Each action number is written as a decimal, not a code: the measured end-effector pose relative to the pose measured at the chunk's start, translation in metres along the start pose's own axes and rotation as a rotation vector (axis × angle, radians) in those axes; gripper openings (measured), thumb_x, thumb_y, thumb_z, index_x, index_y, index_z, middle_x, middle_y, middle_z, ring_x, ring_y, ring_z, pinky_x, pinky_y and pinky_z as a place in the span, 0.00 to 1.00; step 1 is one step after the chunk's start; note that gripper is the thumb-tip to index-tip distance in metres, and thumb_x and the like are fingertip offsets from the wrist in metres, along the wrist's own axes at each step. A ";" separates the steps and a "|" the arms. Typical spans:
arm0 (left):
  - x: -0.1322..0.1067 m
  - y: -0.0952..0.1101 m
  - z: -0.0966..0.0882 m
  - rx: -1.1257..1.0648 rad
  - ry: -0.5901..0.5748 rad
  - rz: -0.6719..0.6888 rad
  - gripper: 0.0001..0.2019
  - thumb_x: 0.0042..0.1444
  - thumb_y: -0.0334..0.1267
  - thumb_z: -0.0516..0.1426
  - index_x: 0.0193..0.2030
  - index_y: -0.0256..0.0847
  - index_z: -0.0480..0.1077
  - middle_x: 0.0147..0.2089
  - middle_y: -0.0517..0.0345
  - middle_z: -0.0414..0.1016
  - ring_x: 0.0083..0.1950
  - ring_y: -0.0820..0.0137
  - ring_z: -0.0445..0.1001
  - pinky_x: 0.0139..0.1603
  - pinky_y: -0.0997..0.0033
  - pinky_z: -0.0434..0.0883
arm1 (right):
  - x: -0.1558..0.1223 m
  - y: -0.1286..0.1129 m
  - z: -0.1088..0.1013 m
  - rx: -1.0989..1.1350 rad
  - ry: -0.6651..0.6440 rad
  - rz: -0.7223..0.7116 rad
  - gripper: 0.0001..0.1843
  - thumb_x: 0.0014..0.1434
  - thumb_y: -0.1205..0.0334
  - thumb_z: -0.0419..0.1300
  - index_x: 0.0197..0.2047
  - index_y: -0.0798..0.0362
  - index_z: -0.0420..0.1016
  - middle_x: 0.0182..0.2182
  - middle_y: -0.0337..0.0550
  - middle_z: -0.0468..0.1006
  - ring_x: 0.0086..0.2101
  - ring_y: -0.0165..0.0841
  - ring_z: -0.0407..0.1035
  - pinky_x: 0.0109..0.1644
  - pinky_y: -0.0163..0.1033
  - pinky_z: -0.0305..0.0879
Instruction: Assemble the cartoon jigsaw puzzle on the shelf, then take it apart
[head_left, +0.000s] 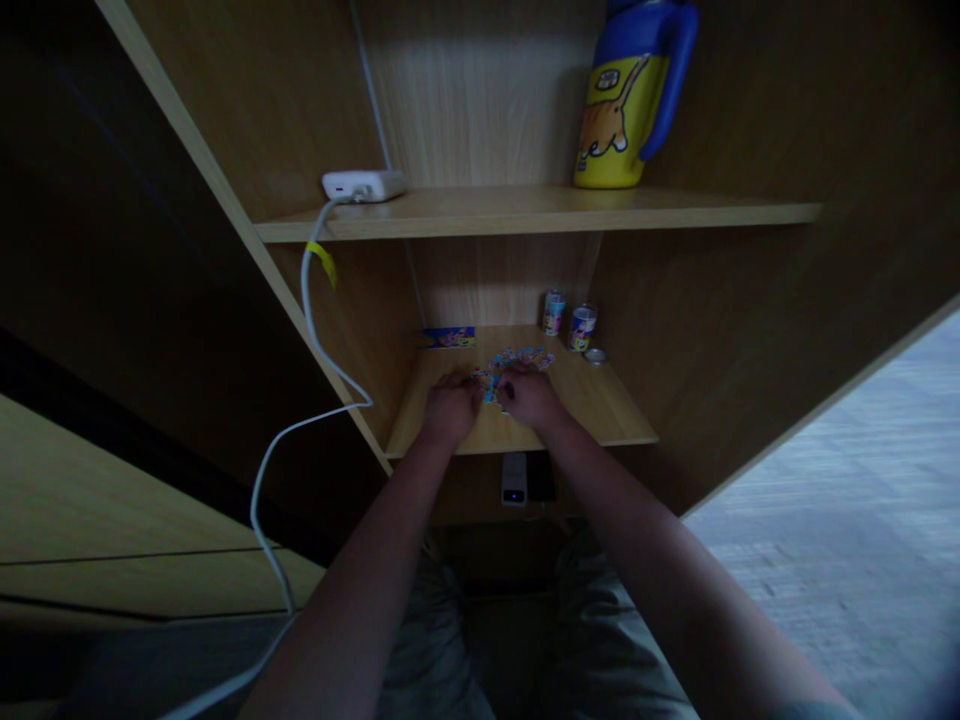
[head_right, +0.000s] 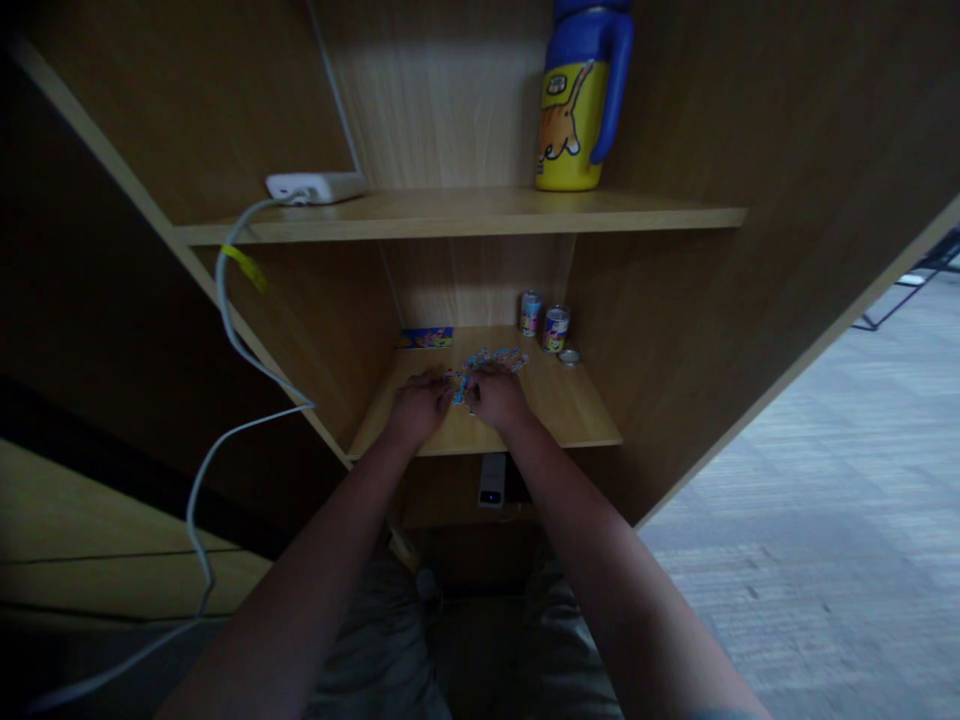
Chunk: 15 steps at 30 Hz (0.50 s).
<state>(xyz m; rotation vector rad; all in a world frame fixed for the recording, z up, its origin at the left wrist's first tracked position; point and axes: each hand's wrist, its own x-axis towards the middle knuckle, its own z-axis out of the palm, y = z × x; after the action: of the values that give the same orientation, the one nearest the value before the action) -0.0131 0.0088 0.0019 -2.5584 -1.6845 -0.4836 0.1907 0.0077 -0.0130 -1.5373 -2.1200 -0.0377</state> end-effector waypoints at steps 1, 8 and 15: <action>0.000 0.001 0.000 0.012 0.004 -0.004 0.21 0.78 0.47 0.53 0.64 0.44 0.83 0.66 0.42 0.81 0.66 0.48 0.76 0.65 0.48 0.74 | 0.000 0.001 0.001 0.003 0.009 -0.006 0.09 0.69 0.62 0.63 0.46 0.50 0.86 0.49 0.51 0.86 0.53 0.46 0.76 0.65 0.48 0.68; 0.002 0.000 0.003 -0.029 -0.023 -0.064 0.25 0.79 0.43 0.49 0.77 0.49 0.71 0.79 0.45 0.71 0.76 0.43 0.68 0.70 0.35 0.69 | 0.002 0.008 0.009 0.143 -0.005 -0.173 0.16 0.65 0.71 0.62 0.49 0.47 0.87 0.50 0.45 0.88 0.54 0.42 0.78 0.66 0.48 0.69; -0.003 -0.002 -0.001 -0.080 0.049 0.045 0.22 0.65 0.26 0.56 0.59 0.47 0.83 0.70 0.52 0.81 0.70 0.50 0.75 0.67 0.46 0.73 | 0.002 0.013 0.016 0.238 -0.008 -0.281 0.17 0.69 0.72 0.62 0.53 0.44 0.87 0.54 0.43 0.88 0.56 0.39 0.79 0.70 0.49 0.66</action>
<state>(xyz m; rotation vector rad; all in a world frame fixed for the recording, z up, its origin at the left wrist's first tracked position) -0.0163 0.0069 0.0019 -2.6102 -1.6200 -0.6181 0.1954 0.0195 -0.0293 -1.1002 -2.2396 0.1187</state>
